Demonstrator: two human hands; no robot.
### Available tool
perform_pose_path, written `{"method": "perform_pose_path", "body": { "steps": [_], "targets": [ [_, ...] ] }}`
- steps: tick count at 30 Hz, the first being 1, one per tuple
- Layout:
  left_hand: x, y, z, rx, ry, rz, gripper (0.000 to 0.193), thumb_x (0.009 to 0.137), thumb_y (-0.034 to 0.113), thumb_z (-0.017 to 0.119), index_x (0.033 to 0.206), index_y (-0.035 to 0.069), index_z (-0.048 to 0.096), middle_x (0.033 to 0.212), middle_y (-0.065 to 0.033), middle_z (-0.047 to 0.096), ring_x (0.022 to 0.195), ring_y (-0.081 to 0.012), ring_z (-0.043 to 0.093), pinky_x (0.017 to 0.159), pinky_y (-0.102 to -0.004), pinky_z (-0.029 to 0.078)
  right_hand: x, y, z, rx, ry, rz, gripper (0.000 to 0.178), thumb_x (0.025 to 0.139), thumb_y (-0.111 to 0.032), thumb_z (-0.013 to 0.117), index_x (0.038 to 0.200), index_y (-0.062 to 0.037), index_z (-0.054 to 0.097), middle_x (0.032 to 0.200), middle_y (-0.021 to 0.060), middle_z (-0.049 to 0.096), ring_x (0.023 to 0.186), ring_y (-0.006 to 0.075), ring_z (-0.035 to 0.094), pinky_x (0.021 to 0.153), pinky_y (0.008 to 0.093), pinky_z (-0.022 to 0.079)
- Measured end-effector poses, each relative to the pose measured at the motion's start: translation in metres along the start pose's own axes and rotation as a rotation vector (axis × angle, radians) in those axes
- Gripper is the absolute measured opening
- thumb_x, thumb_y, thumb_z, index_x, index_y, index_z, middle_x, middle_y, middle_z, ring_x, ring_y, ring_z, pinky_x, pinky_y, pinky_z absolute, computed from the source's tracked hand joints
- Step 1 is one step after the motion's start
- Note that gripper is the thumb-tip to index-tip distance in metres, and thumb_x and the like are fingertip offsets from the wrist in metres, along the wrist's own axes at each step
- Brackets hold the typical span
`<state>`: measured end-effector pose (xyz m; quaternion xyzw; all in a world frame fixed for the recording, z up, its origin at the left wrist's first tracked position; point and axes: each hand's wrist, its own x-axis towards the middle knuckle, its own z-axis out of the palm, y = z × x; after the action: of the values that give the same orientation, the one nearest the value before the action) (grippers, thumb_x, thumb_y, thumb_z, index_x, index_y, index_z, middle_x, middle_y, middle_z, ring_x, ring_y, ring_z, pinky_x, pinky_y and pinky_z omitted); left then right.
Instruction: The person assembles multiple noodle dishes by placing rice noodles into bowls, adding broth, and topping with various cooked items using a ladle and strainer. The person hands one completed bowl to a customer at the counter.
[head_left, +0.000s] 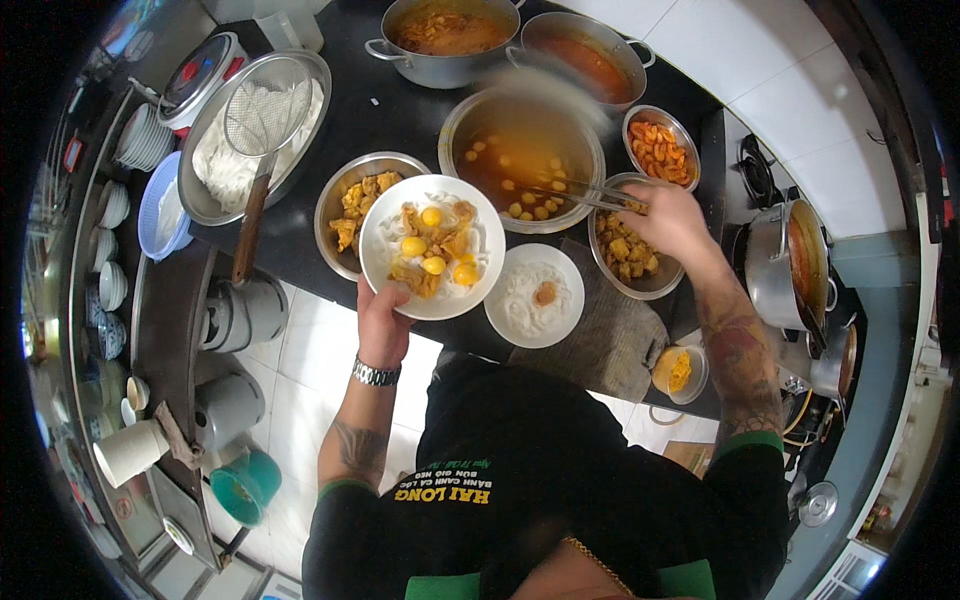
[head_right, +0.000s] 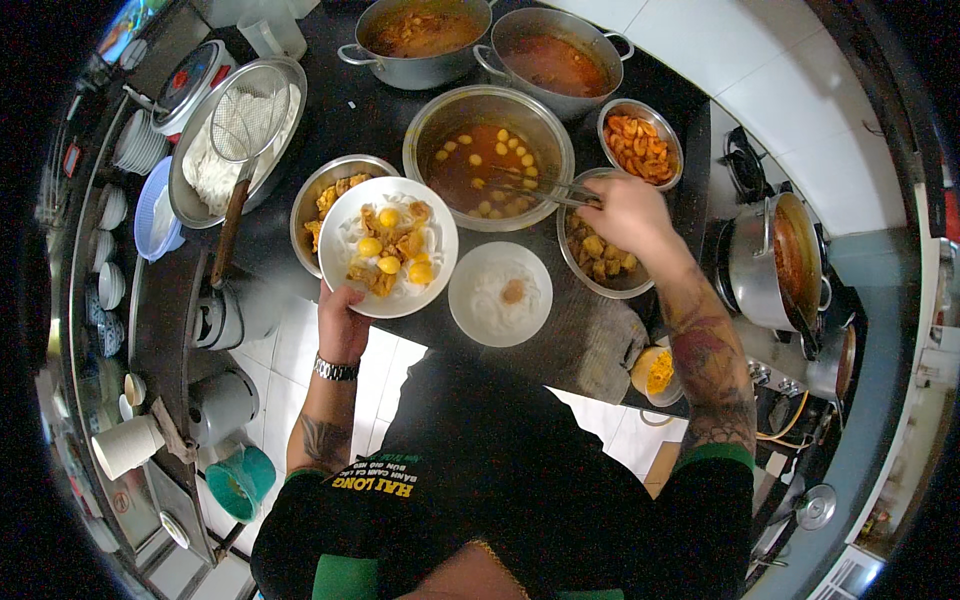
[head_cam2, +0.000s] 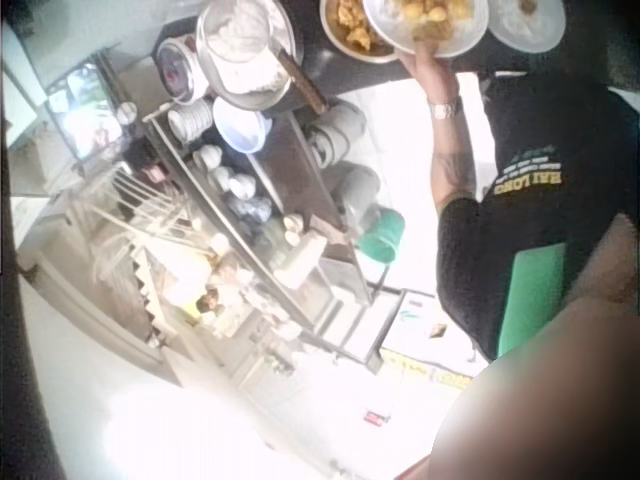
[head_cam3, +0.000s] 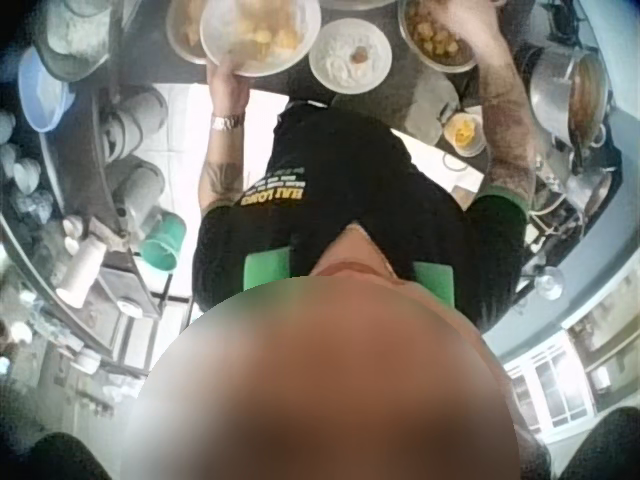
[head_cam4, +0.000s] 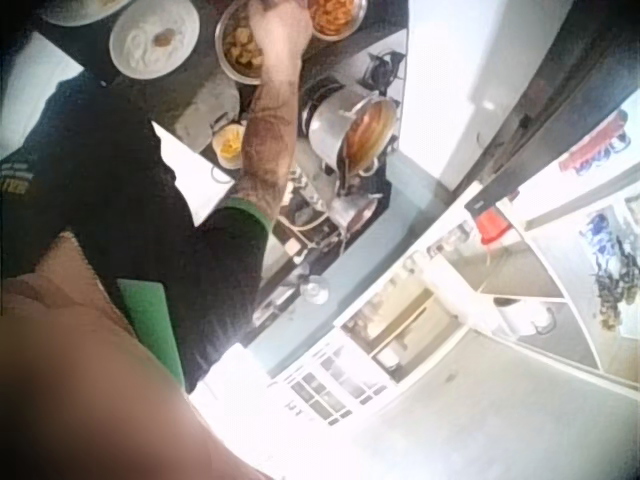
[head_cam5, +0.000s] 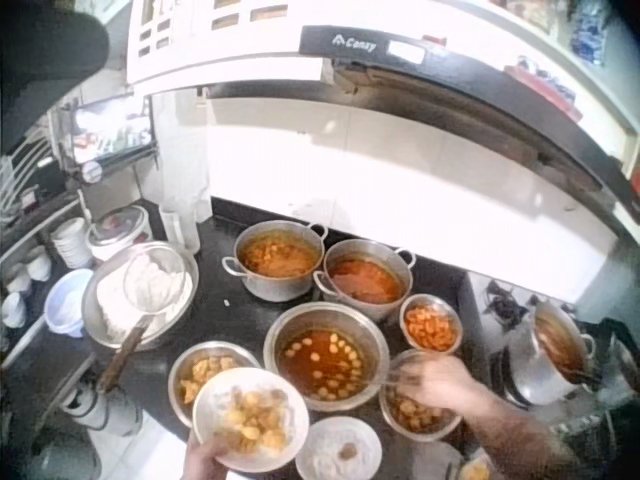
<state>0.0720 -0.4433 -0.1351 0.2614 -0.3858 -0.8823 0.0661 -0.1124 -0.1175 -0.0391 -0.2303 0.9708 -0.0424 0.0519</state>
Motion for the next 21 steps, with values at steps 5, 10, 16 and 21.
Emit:
{"method": "perform_pose_path", "body": {
  "steps": [5, 10, 16, 21],
  "targets": [
    [-0.002, -0.002, -0.014, 0.065, -0.024, 0.015, 0.074, 0.069, -0.003, 0.044, 0.141, 0.005, 0.031, 0.135, -0.0162, 0.047, 0.126, -0.0308, 0.048, 0.106, -0.043, 0.042, 0.03, -0.011, 0.036, -0.035, -0.044, -0.065, 0.033, 0.079, -0.031, 0.068, 0.106, -0.0115, 0.072, 0.096, 0.0134, 0.067, 0.089, 0.0335, 0.065, 0.079, 0.0428, 0.052],
    [-0.006, -0.011, -0.022, -0.067, 0.015, 0.017, 0.065, 0.072, -0.004, 0.047, 0.135, 0.004, 0.036, 0.125, -0.0138, 0.053, 0.113, -0.0254, 0.056, 0.093, -0.0377, 0.051, 0.013, -0.011, 0.005, 0.046, 0.029, -0.028, 0.032, 0.08, -0.027, 0.07, 0.106, -0.0092, 0.071, 0.101, 0.015, 0.068, 0.089, 0.032, 0.066, 0.08, 0.0402, 0.052],
    [-0.019, -0.019, -0.024, -0.085, 0.023, -0.089, 0.056, 0.075, -0.002, 0.046, 0.131, 0.003, 0.038, 0.12, -0.0144, 0.054, 0.103, -0.0257, 0.061, 0.083, -0.0378, 0.057, -0.056, -0.015, -0.074, 0.506, 0.086, -0.115, 0.036, 0.074, -0.008, 0.075, 0.109, -0.0036, 0.069, 0.094, 0.0139, 0.067, 0.083, 0.022, 0.067, 0.075, 0.028, 0.05],
    [-0.031, -0.026, -0.02, -0.136, -0.028, -0.084, 0.055, 0.075, -0.002, 0.046, 0.129, 0.002, 0.039, 0.12, -0.0142, 0.054, 0.102, -0.0251, 0.061, 0.084, -0.0368, 0.056, -0.095, -0.051, -0.091, 0.354, 0.002, -0.24, 0.039, 0.07, -0.005, 0.076, 0.108, -0.0029, 0.068, 0.091, 0.013, 0.067, 0.081, 0.0227, 0.066, 0.069, 0.0296, 0.051]
  ]
}}
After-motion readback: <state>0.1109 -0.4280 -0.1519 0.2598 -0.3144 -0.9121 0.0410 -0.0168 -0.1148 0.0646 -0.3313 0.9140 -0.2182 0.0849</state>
